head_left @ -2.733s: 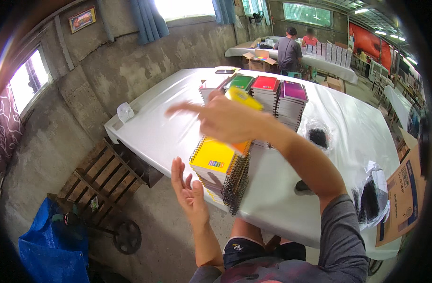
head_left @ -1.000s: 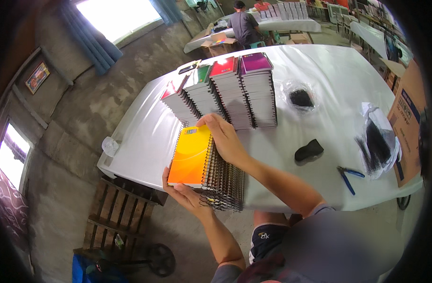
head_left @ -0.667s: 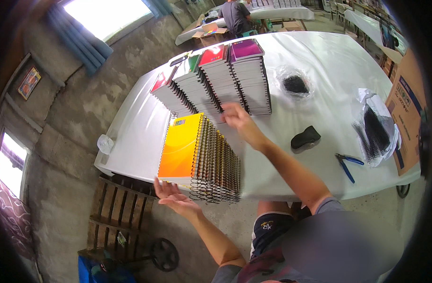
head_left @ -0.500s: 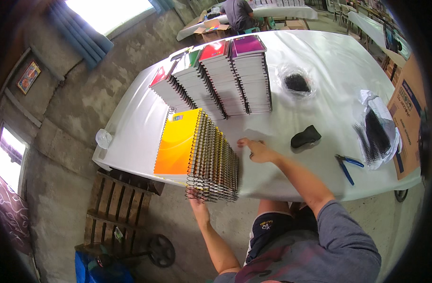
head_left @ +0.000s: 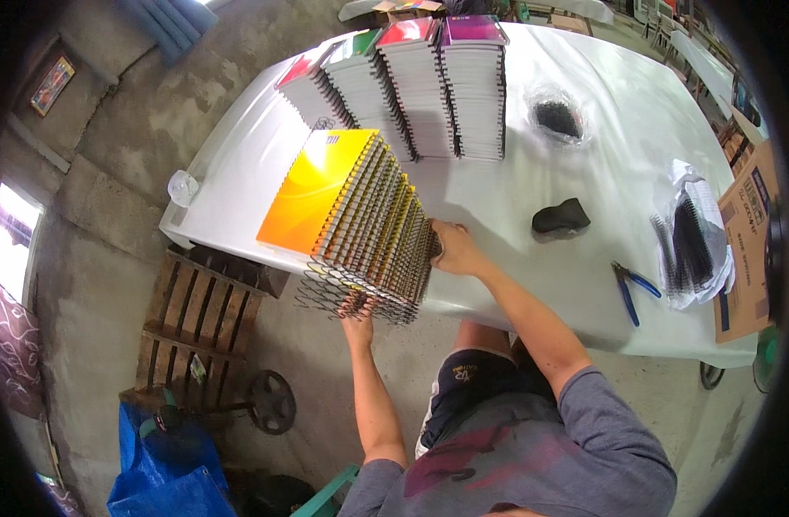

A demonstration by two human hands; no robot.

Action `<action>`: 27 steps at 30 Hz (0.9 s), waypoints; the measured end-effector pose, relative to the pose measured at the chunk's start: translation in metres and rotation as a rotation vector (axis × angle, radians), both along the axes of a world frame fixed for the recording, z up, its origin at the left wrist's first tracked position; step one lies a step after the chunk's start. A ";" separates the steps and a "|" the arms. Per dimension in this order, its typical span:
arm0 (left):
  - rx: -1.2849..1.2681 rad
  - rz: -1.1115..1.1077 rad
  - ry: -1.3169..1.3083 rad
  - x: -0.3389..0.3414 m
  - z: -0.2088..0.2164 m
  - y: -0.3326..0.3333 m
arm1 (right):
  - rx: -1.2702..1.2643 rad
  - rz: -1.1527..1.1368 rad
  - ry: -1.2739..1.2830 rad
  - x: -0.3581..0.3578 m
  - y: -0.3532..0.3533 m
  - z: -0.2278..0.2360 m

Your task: The person uses pliers to cut the excess spiral wire from the edge of a stack of notebooks. They repeatedly reposition the stack and trim the wire along the binding edge, then place the trimmed pieces into a plastic bag.

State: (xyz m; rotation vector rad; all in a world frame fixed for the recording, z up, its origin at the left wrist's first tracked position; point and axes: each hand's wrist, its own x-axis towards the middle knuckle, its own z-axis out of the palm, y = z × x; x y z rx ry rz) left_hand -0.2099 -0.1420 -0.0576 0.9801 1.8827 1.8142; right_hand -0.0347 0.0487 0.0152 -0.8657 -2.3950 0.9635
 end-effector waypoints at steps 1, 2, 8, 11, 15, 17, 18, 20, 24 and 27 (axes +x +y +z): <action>0.041 -0.010 -0.044 0.002 0.000 0.000 | -0.001 -0.017 0.019 0.003 -0.003 0.000; 0.082 -0.022 -0.089 0.003 0.000 -0.001 | -0.005 -0.023 0.051 0.005 -0.005 -0.004; -0.155 0.108 0.274 -0.023 -0.050 -0.016 | -0.042 -0.081 0.155 0.014 -0.029 -0.001; -0.162 0.044 -0.012 -0.021 -0.038 -0.006 | -0.053 -0.156 0.162 0.019 -0.035 -0.007; -0.038 -0.053 -0.019 -0.023 -0.036 -0.002 | 0.001 -0.191 0.191 0.020 -0.037 -0.016; -0.087 -0.052 0.141 -0.025 -0.036 -0.004 | 0.026 -0.140 0.208 0.026 -0.041 -0.017; -0.057 -0.070 0.077 -0.025 -0.037 -0.003 | 0.042 -0.099 0.217 0.031 -0.042 -0.014; -0.002 -0.097 -0.052 -0.025 -0.037 -0.006 | 0.058 -0.057 0.201 0.034 -0.048 -0.009; -0.031 -0.393 -0.283 -0.007 0.014 0.005 | 0.060 -0.154 0.120 0.034 -0.061 0.003; -0.065 -0.325 -0.136 0.018 0.016 0.011 | 0.050 -0.190 0.055 0.032 -0.067 0.008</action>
